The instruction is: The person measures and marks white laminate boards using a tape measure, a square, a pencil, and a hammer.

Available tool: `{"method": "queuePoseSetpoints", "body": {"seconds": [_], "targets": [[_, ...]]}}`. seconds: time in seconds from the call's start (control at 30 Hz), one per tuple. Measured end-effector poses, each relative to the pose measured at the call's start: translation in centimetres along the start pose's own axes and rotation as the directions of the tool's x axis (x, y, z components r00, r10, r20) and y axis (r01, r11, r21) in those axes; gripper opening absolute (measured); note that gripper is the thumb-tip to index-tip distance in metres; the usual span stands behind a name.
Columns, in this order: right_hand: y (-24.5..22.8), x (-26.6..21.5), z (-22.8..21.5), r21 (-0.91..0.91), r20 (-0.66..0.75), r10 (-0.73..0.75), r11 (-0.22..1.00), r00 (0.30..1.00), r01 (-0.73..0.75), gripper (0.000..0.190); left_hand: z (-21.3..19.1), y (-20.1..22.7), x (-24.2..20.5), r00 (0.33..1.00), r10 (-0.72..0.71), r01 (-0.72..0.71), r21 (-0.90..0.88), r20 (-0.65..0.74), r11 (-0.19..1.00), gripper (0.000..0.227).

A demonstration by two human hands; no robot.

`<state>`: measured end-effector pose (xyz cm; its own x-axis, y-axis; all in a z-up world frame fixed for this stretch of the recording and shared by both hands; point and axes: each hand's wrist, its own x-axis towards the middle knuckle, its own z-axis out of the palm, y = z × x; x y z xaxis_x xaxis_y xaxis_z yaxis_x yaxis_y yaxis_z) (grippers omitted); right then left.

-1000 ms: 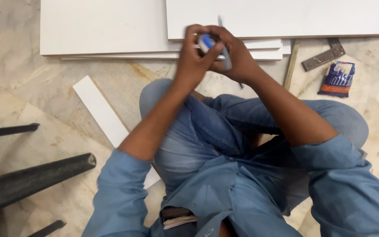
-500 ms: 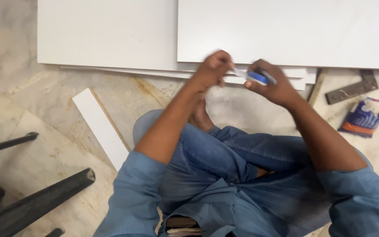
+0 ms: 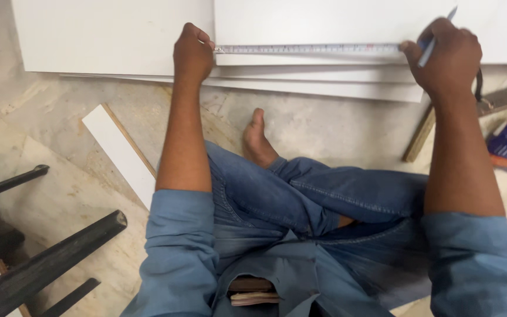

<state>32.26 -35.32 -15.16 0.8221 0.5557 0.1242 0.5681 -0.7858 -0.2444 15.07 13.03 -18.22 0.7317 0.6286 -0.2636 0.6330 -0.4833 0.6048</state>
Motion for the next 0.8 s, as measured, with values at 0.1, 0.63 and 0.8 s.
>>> {"method": "queuePoseSetpoints", "body": {"seconds": [0.1, 0.63, 0.8], "targets": [[-0.2, 0.0, 0.1, -0.013, -0.055, -0.031, 0.999, 0.998, 0.030, 0.026, 0.0, 0.4, -0.4, 0.993, 0.115, -0.115, -0.032, -0.009, 0.993, 0.017], [-1.6, 0.0, 2.3, -0.028, -0.056, 0.104, 0.994, 0.993, -0.106, 0.035, 9.4, 11.8, -11.2, 0.692, 0.677, -0.720, 0.166, 0.251, 0.674, 0.068], [-1.9, 0.0, 2.0, -0.004, -0.037, 0.113, 0.994, 0.993, -0.113, 0.036, 15.1, 16.1, -16.4, 0.624, 0.698, -0.778, 0.197, 0.351, 0.596, 0.070]]}}
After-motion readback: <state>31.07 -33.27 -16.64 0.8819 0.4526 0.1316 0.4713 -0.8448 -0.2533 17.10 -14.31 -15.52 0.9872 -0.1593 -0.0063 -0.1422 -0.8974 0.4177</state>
